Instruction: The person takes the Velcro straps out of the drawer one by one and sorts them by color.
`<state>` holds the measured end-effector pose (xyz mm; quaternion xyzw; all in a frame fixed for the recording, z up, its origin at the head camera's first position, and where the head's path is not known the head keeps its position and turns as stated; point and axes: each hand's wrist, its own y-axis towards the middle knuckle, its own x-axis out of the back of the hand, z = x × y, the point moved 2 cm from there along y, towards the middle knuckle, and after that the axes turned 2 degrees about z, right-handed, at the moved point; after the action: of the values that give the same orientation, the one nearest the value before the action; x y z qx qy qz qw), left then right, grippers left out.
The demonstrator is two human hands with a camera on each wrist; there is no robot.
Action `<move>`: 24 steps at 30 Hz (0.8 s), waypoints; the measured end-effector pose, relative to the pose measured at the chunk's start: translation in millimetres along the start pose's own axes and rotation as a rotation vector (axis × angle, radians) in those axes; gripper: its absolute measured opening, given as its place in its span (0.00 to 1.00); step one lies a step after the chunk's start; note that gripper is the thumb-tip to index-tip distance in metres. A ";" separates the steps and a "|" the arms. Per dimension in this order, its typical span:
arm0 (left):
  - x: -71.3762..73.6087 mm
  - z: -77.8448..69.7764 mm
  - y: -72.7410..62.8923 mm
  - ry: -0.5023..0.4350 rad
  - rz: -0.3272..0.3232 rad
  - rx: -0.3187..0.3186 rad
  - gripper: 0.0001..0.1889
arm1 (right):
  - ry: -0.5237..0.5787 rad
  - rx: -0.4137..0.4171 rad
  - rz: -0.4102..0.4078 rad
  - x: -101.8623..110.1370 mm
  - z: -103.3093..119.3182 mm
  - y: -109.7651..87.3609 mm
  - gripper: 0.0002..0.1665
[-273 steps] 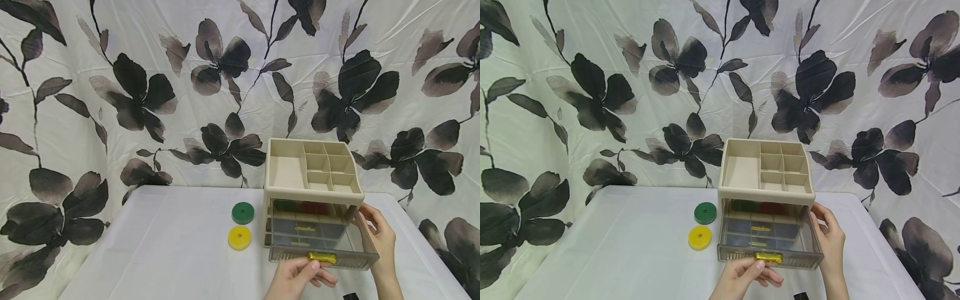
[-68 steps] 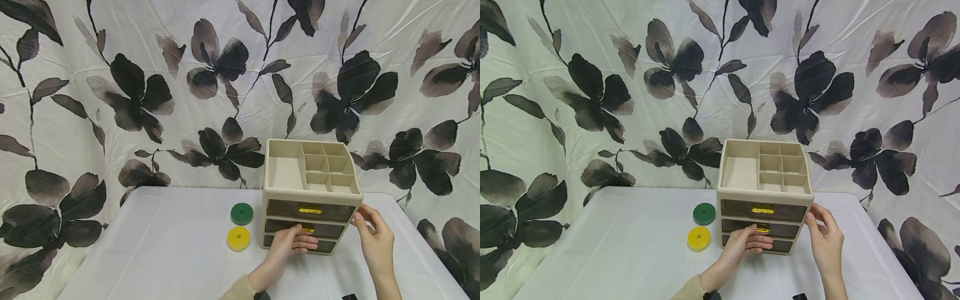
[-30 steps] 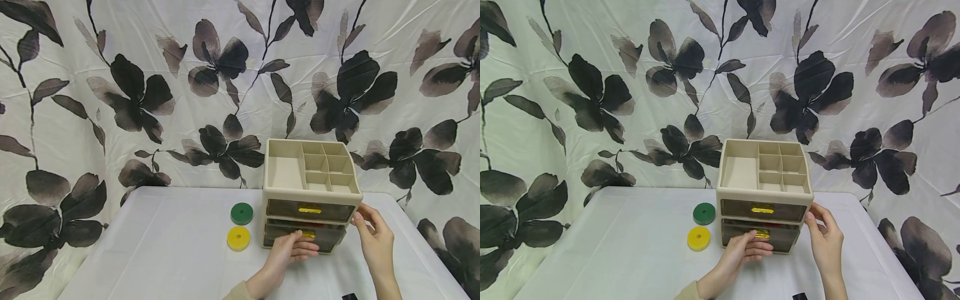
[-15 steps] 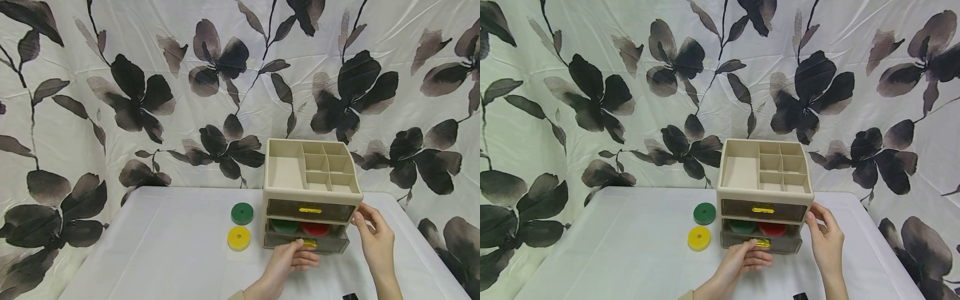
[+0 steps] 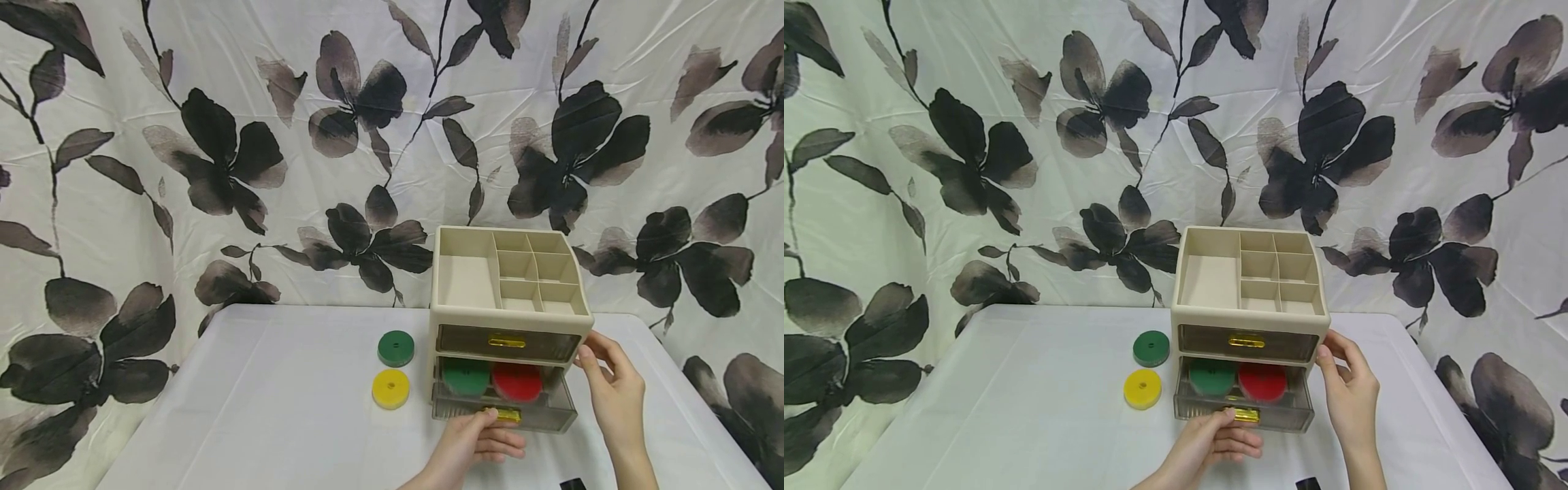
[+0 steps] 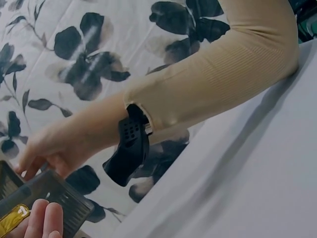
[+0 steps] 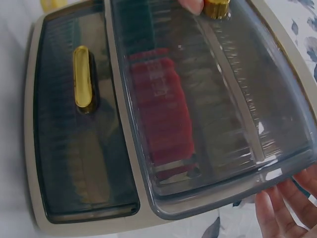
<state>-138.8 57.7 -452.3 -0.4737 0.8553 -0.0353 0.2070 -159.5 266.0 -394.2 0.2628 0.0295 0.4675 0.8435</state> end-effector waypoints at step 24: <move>-1.7 7.0 -25.4 -0.006 0.029 0.094 0.25 | 0.001 -0.002 0.002 0.2 -1.2 0.4 0.17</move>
<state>-115.0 46.1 -451.6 -0.4511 0.8588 -0.0713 0.2319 -160.0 266.8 -395.0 0.2616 0.0290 0.4687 0.8432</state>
